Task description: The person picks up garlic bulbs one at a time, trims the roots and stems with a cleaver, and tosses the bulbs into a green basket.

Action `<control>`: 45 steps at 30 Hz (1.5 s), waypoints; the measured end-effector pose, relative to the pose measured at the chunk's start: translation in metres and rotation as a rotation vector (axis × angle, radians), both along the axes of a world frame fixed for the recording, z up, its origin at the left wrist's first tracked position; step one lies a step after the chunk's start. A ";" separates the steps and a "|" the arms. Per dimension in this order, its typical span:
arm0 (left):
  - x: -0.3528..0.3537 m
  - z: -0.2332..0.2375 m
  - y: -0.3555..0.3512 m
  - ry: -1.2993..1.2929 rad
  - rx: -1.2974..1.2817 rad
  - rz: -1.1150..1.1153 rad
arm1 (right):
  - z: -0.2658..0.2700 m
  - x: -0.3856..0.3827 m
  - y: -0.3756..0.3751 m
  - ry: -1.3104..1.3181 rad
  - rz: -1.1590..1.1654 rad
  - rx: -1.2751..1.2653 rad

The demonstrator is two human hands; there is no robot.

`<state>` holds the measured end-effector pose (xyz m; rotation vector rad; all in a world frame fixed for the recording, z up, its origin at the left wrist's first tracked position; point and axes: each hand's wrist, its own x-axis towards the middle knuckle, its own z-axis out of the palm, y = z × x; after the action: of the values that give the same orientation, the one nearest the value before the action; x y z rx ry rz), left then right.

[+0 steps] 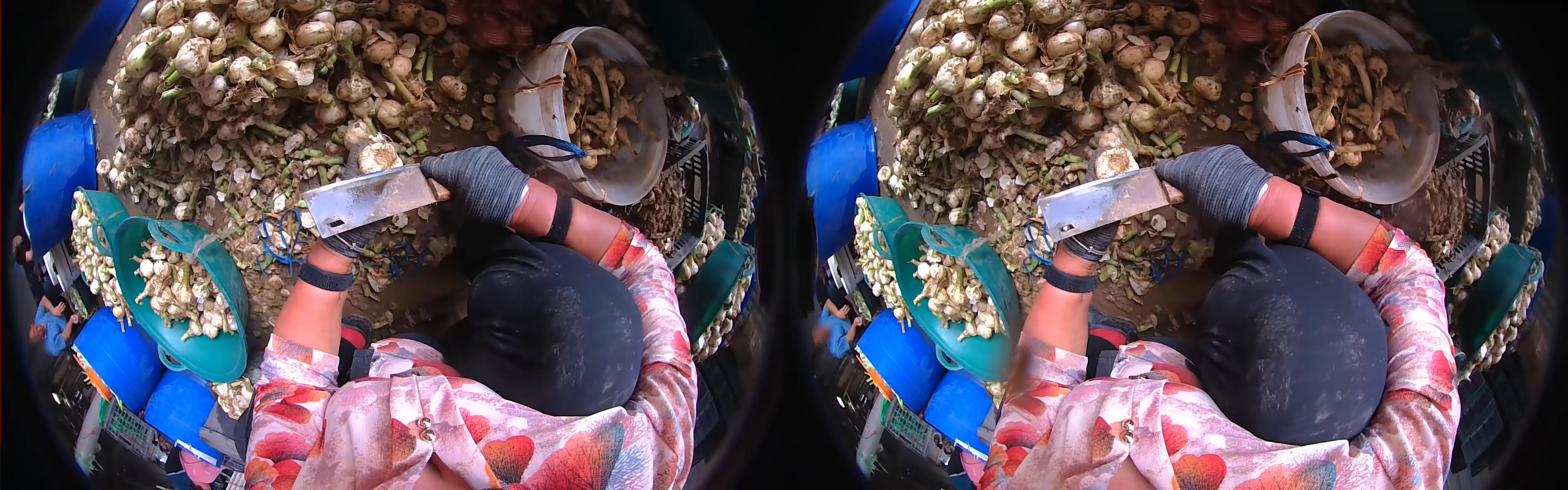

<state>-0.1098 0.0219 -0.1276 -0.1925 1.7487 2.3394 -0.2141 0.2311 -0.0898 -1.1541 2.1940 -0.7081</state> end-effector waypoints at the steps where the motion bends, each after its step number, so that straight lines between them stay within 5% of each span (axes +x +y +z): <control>1: 0.000 0.002 0.000 -0.017 -0.018 -0.009 | -0.002 0.001 0.000 0.000 0.005 -0.001; 6: 0.003 0.004 -0.003 -0.042 -0.110 -0.117 | -0.023 0.009 0.004 0.021 0.028 0.048; 8: 0.010 0.008 -0.003 -0.014 -0.184 -0.106 | -0.063 0.005 0.012 -0.055 -0.245 0.060; 9: 0.018 0.023 0.001 0.001 -0.273 -0.082 | -0.075 0.003 0.019 -0.095 -0.386 0.065; 10: 0.027 0.036 0.001 0.020 -0.368 -0.055 | -0.063 -0.006 0.027 -0.214 -0.407 0.360; 12: 0.039 0.063 -0.015 0.063 -0.372 0.080 | -0.095 0.013 0.048 -0.021 -0.483 0.178; 13: 0.046 0.070 -0.046 -0.185 -0.505 0.221 | -0.102 0.024 0.048 -0.004 -0.494 0.162; 15: 0.047 0.088 -0.102 0.153 0.313 0.624 | -0.105 0.027 0.057 0.079 -0.551 0.151; 19: 0.073 0.100 -0.170 0.089 0.531 1.228 | -0.104 0.030 0.067 0.019 -0.566 0.116; 22: 0.015 0.064 -0.117 -0.056 0.287 0.853 | -0.104 0.034 0.076 0.050 -0.693 0.000; 24: -0.053 0.051 -0.036 -0.152 -0.155 0.432 | -0.108 0.036 0.080 0.095 -0.752 -0.023; 26: -0.099 0.009 0.019 0.178 -0.758 0.017 | -0.114 0.037 0.085 0.156 -0.763 -0.100; 27: -0.121 -0.018 0.046 0.335 -0.941 -0.070 | -0.115 0.036 0.088 0.188 -0.767 -0.137; 33: -0.195 -0.086 0.128 0.112 -1.679 -0.522 | -0.090 0.032 0.079 -0.008 -0.887 -0.189; 36: -0.208 -0.093 0.117 -0.035 -1.443 -0.642 | -0.089 0.027 0.080 -0.027 -0.859 -0.224; 42: -0.127 -0.063 0.045 0.160 -0.852 -0.180 | -0.071 0.014 0.073 -0.154 -0.681 -0.200; 45: -0.083 -0.032 0.029 0.008 -0.698 -0.140 | -0.041 -0.001 0.056 -0.250 -0.503 -0.100</control>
<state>-0.1925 0.0512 -0.1598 -0.1562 2.4203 1.5539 -0.2153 0.2871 -0.1310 -0.5114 2.2617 -1.1139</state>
